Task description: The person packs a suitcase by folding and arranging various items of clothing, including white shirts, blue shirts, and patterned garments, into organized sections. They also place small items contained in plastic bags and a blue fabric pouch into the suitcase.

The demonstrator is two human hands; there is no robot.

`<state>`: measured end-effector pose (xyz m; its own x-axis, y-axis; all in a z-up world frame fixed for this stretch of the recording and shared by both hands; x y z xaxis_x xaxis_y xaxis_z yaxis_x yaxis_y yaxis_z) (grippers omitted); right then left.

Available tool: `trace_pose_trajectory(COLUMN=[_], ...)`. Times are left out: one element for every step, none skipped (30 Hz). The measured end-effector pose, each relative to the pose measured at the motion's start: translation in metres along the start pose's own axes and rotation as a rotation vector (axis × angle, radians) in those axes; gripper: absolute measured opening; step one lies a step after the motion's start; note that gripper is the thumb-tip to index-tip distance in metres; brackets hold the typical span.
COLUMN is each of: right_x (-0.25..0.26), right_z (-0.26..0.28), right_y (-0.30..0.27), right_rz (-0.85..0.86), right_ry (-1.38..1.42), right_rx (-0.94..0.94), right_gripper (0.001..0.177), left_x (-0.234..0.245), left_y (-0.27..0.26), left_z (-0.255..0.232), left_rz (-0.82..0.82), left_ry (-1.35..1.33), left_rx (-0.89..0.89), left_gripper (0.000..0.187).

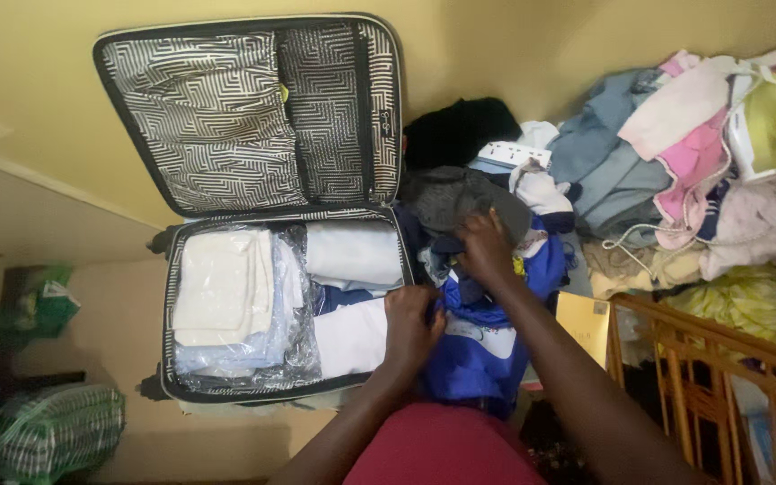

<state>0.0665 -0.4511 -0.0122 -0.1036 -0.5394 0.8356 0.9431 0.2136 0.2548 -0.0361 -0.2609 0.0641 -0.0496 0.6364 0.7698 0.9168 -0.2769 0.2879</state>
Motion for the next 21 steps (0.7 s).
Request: trace_pose_trajectory(right_x=[-0.007, -0.006, -0.003, 0.002, 0.01, 0.025, 0.042, 0.057, 0.074, 0.088, 0.1, 0.109, 0.114, 0.12, 0.126, 0.131, 0.135, 0.14, 0.145, 0.149, 0.153], right_z=[-0.008, -0.019, -0.028, -0.033, -0.037, -0.042, -0.045, -0.043, -0.042, -0.041, -0.046, -0.052, -0.058, -0.06, -0.064, -0.068, -0.072, -0.077, -0.082, -0.086, -0.088], right_y=[0.001, 0.001, 0.002, 0.004, 0.004, 0.003, 0.001, 0.0, -0.001, -0.002, -0.007, -0.012, -0.017, -0.017, -0.018, -0.019, -0.022, -0.027, -0.031, -0.034, -0.037], right_rz=[-0.027, -0.095, -0.16, -0.224, -0.256, -0.288, -0.323, -0.365, -0.41, -0.455, -0.514, -0.573, -0.632, -0.721, -0.807, -0.892, -0.906, -0.92, -0.934, -0.968, -1.001], right_ry=[-0.013, 0.065, 0.145, 0.225, 0.285, 0.346, 0.402, 0.451, 0.498, 0.545, 0.644, 0.743, 0.84, 1.011, 1.183, 1.354, 1.329, 1.303, 1.277, 1.332, 1.388], right_rx=[0.01, -0.023, -0.057, -0.091, -0.132, -0.173, -0.218, -0.219, -0.22, -0.222, -0.344, -0.468, -0.591, -0.546, -0.494, -0.437, -0.457, -0.477, -0.496, -0.447, -0.397], right_gripper=[0.055, 0.045, 0.035, 0.026, 0.029, 0.032, 0.035, 0.033, 0.032, 0.03, 0.029, 0.027, 0.026, 0.028, 0.031, 0.033, 0.032, 0.032, 0.031, 0.032, 0.033], left_x=[0.0, 0.0, 0.001, 0.003, 0.005, 0.007, 0.009, 0.011, 0.012, 0.011, 0.01, 0.008, 0.005, 0.001, -0.002, -0.003, -0.004, -0.005, -0.006, -0.007, -0.007], left_y=[-0.001, -0.002, -0.003, -0.003, -0.003, -0.004, -0.005, -0.005, -0.004, -0.003, -0.001, -0.001, 0.0, 0.002, 0.004, 0.005, 0.005, 0.005, 0.005, 0.006, 0.006], left_z=[0.0, 0.001, 0.002, 0.004, 0.006, 0.008, 0.009, 0.008, 0.007, 0.005, 0.004, 0.003, 0.002, 0.002, 0.001, 0.0, -0.002, -0.003, -0.003, -0.004, -0.004], left_rz=[0.005, 0.009, 0.014, 0.001, -0.01, -0.02, -0.018, -0.016, -0.013, -0.011, -0.007, -0.003, 0.017, 0.037, 0.057, 0.051, 0.046, 0.041, 0.036, 0.031, 0.027], left_ry=[0.01, 0.02, 0.03, 0.025, 0.017, 0.009, 0.004, -0.002, -0.009, -0.006, -0.003, 0.0, 0.004, 0.008, 0.014, 0.001, -0.012, -0.025, -0.019, -0.013, -0.007], left_rx=[0.002, 0.005, 0.011, 0.037, 0.061, 0.085, 0.083, 0.082, 0.077, 0.087, 0.096, 0.106, 0.106, 0.107, 0.108, 0.091, 0.076, 0.061, 0.052, 0.044, 0.037], left_gripper=[0.026, 0.027, 0.027, 0.025, 0.022, 0.02, 0.02, 0.02, 0.02, 0.019, 0.018, 0.017, 0.016, 0.015, 0.014, 0.015, 0.015, 0.015, 0.015, 0.016, 0.017])
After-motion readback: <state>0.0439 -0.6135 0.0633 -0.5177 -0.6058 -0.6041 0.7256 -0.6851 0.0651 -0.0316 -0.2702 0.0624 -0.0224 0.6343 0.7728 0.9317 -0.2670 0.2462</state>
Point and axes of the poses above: each hand's wrist, its own y-axis towards the middle knuckle, its own x-axis out of the back of the hand, z = x × y, the point moved 5 cm from there along y, towards the middle knuckle, and after that the axes turned 13 degrees about y, right-handed, at the moved point
